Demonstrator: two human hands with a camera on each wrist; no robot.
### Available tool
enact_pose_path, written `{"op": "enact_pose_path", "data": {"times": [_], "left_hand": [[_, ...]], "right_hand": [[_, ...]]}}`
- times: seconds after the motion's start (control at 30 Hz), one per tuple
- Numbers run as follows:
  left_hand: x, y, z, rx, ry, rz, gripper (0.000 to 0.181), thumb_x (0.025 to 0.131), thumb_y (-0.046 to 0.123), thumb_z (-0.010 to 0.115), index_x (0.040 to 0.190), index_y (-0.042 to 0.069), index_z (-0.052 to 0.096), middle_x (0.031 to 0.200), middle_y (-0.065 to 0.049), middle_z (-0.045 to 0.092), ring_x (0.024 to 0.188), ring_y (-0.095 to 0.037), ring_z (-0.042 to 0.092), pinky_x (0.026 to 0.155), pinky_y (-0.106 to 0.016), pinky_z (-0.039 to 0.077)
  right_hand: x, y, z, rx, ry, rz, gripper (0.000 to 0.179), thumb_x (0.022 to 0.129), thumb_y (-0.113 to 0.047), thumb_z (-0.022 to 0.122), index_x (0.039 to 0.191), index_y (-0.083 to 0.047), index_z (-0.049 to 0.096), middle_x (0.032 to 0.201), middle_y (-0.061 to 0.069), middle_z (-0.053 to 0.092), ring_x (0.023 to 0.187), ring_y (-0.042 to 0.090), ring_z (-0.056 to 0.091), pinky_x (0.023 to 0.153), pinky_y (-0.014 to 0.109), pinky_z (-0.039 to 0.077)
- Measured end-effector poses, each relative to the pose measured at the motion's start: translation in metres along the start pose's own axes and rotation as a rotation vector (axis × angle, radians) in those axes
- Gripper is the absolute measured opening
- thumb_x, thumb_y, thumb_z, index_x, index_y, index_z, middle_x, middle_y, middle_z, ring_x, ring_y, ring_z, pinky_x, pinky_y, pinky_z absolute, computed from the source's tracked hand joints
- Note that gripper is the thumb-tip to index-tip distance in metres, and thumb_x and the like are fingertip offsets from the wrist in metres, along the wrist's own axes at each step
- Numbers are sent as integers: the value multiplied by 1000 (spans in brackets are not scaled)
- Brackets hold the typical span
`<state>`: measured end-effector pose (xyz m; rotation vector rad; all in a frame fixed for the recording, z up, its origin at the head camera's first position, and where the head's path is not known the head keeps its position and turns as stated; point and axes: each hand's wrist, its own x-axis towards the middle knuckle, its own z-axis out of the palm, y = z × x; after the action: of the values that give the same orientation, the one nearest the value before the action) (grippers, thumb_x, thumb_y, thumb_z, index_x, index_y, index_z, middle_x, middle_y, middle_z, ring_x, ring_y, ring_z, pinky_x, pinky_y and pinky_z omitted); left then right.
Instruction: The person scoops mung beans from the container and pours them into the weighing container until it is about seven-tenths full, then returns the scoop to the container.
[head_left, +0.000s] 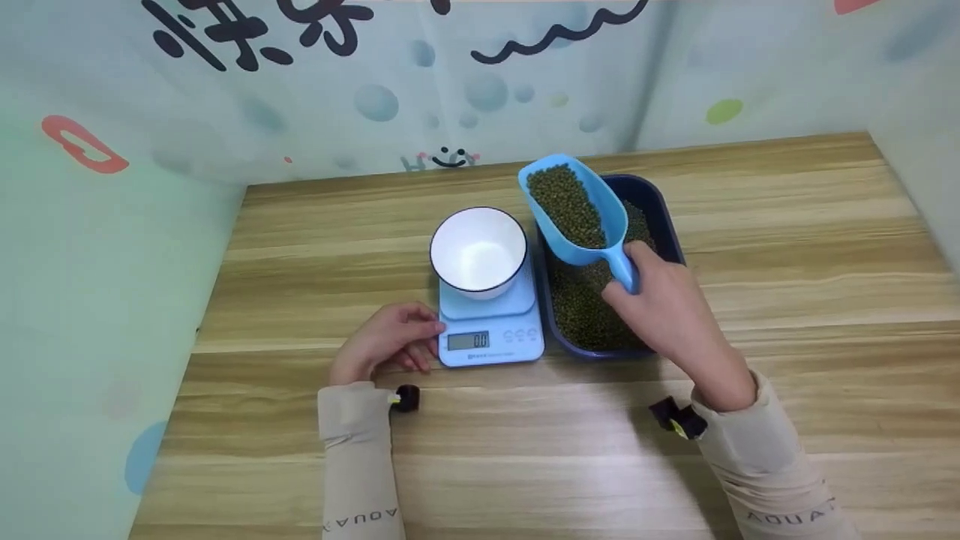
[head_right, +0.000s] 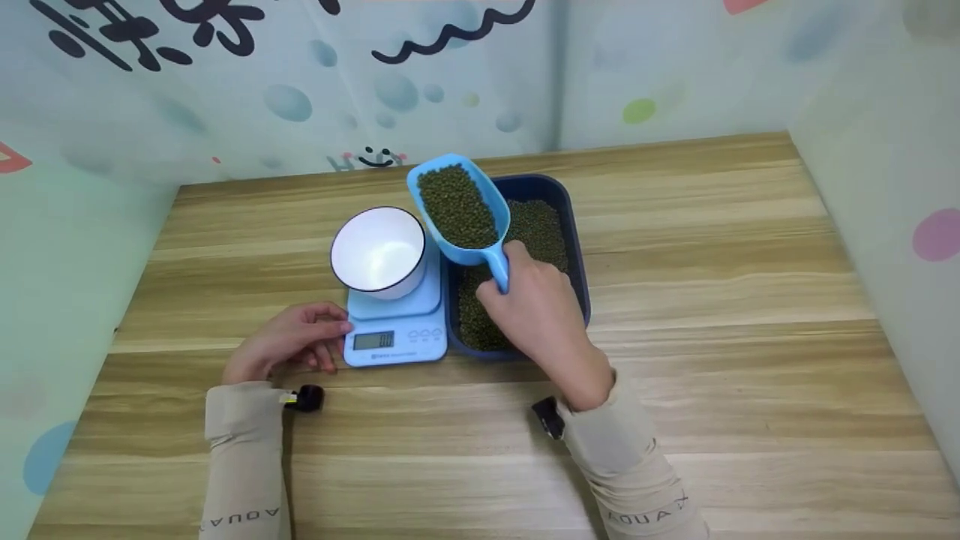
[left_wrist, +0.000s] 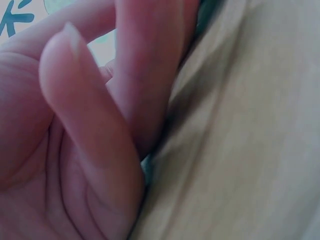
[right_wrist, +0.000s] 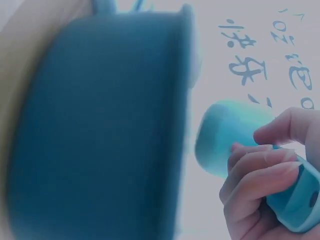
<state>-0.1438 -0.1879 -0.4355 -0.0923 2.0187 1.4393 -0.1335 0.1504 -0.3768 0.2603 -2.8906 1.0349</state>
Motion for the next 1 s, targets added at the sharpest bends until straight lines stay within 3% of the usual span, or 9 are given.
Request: {"op": "enact_pose_path", "data": {"times": [0.17, 0.37, 0.5, 0.83, 1.0], "left_hand": [[2, 0, 0, -18, 3, -16, 33, 84, 26, 63, 106, 3, 53, 85, -20, 64, 59, -26, 63, 48, -28, 49], [3, -3, 0, -39, -9, -3, 32, 84, 24, 63, 106, 1, 53, 83, -20, 63, 55, -23, 62, 46, -27, 48], [4, -4, 0, -51, -11, -3, 32, 85, 23, 62, 106, 1, 52, 83, -20, 63, 54, -22, 62, 46, -26, 47], [1, -2, 0, -38, -6, -11, 34, 84, 25, 63, 107, 2, 53, 85, -19, 63, 57, -25, 63, 48, -28, 48], [0, -1, -1, -30, -10, -10, 33, 85, 25, 62, 106, 2, 53, 85, -20, 63, 58, -26, 63, 48, -27, 48]], "right_hand": [[-7, -12, -6, 21, -14, -53, 19, 76, -14, 53, 95, -11, 54, 60, 2, 47, 50, 17, 42, 48, 30, 36], [-12, -21, -11, 255, -132, 17, 22, 86, -27, 55, 106, -19, 54, 56, 8, 52, 38, 20, 49, 36, 33, 43], [-12, -23, -12, 386, -180, 30, 27, 87, -32, 57, 109, -17, 53, 64, 12, 56, 40, 23, 51, 37, 35, 44], [-11, -27, -13, 802, -303, 58, 30, 89, -5, 40, 119, -6, 47, 80, 17, 51, 46, 22, 42, 35, 33, 36], [-11, -27, -14, 874, -341, 21, 32, 91, -4, 36, 122, -6, 46, 86, 18, 52, 49, 19, 42, 37, 30, 36]]}}
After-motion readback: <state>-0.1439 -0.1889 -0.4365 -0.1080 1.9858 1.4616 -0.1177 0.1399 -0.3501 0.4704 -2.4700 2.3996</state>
